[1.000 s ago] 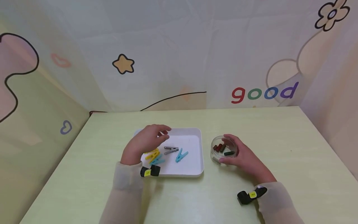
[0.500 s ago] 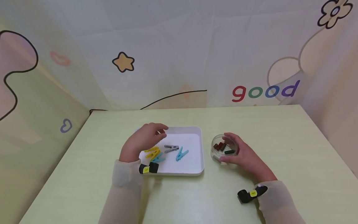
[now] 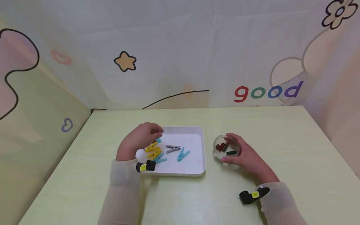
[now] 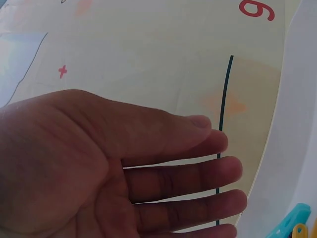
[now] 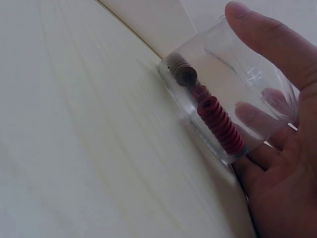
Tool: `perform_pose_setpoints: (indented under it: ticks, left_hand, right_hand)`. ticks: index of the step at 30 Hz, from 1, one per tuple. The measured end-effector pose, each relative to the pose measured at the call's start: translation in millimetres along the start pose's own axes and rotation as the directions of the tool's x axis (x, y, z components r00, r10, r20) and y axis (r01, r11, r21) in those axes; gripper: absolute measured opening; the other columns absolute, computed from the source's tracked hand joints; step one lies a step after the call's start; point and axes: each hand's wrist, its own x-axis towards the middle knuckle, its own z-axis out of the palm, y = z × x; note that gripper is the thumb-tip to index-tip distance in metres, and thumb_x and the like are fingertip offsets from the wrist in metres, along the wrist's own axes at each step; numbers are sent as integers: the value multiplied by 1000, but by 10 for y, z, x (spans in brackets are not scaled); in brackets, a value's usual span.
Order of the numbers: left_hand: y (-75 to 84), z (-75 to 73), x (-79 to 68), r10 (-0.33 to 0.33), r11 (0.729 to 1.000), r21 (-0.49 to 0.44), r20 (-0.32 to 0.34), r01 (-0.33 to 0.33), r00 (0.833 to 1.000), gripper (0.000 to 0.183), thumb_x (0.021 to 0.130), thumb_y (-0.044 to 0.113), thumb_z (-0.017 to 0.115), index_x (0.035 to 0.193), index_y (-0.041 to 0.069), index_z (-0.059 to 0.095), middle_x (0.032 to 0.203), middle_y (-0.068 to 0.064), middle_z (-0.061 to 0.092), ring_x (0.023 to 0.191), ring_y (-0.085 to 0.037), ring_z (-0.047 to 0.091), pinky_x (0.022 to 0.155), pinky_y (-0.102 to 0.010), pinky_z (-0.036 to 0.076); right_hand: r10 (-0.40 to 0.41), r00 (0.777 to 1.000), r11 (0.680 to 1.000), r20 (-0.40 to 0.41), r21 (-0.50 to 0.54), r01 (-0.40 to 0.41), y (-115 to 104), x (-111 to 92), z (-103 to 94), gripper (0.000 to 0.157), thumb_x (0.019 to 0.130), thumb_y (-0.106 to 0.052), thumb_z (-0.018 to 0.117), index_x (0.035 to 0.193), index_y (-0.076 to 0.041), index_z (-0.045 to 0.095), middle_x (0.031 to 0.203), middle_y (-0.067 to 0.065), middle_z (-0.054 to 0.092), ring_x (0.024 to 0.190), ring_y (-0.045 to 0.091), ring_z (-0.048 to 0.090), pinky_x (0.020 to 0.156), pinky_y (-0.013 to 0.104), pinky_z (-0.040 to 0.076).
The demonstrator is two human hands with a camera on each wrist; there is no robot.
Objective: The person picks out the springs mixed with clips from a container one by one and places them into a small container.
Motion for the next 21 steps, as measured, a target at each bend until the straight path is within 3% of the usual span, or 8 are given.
perform_pose_setpoints:
  ticks: [11, 12, 15, 18, 19, 21]
  left_hand:
    - [-165, -85, 23, -59, 998, -36, 52, 61, 997, 27, 97, 25, 55, 117, 12, 67, 113, -5, 68, 90, -19, 63, 72, -30, 53]
    - [-182, -93, 31, -59, 997, -38, 60, 61, 996, 27, 97, 24, 55, 117, 12, 67, 112, -5, 68, 89, -18, 64, 74, -30, 53]
    - [-216, -107, 54, -56, 998, -38, 86, 60, 995, 27, 97, 23, 55, 118, 11, 67, 113, -6, 68, 92, -19, 65, 79, -31, 52]
    - [-235, -102, 79, -48, 999, -17, 97, 50, 994, 26, 97, 22, 55, 116, 12, 68, 111, -4, 68, 92, -17, 63, 83, -33, 52]
    - [-240, -99, 86, -49, 999, -13, 104, 51, 993, 25, 96, 21, 55, 116, 12, 68, 112, -4, 68, 92, -17, 63, 84, -33, 52]
    - [-247, -91, 103, -44, 999, 6, 111, 43, 993, 25, 96, 19, 55, 116, 11, 69, 112, -3, 68, 93, -16, 62, 87, -34, 53]
  right_hand:
    - [-11, 1000, 1000, -2, 1, 11, 26, 3, 9, 94, 79, -38, 78, 151, -20, 20, 154, 12, 37, 143, 37, 31, 111, 62, 26]
    - [-11, 1000, 1000, -2, -4, 11, 24, 2, 6, 94, 79, -38, 78, 151, -20, 20, 154, 12, 37, 142, 37, 32, 114, 54, 29]
    - [-8, 1000, 1000, -3, -14, 8, 18, 0, -3, 94, 79, -39, 78, 151, -21, 20, 154, 12, 37, 143, 37, 32, 114, 52, 30]
    - [-3, 1000, 1000, -4, -11, 3, 16, -1, -9, 94, 79, -39, 78, 151, -22, 20, 154, 12, 37, 143, 37, 32, 114, 54, 29]
    - [-2, 1000, 1000, -3, -8, 2, 15, -3, -9, 94, 79, -39, 78, 151, -21, 20, 154, 12, 37, 143, 37, 31, 111, 62, 26]
    - [-1, 1000, 1000, -3, -2, 1, 13, -7, -10, 95, 79, -39, 78, 151, -21, 20, 154, 12, 37, 143, 37, 31, 111, 63, 25]
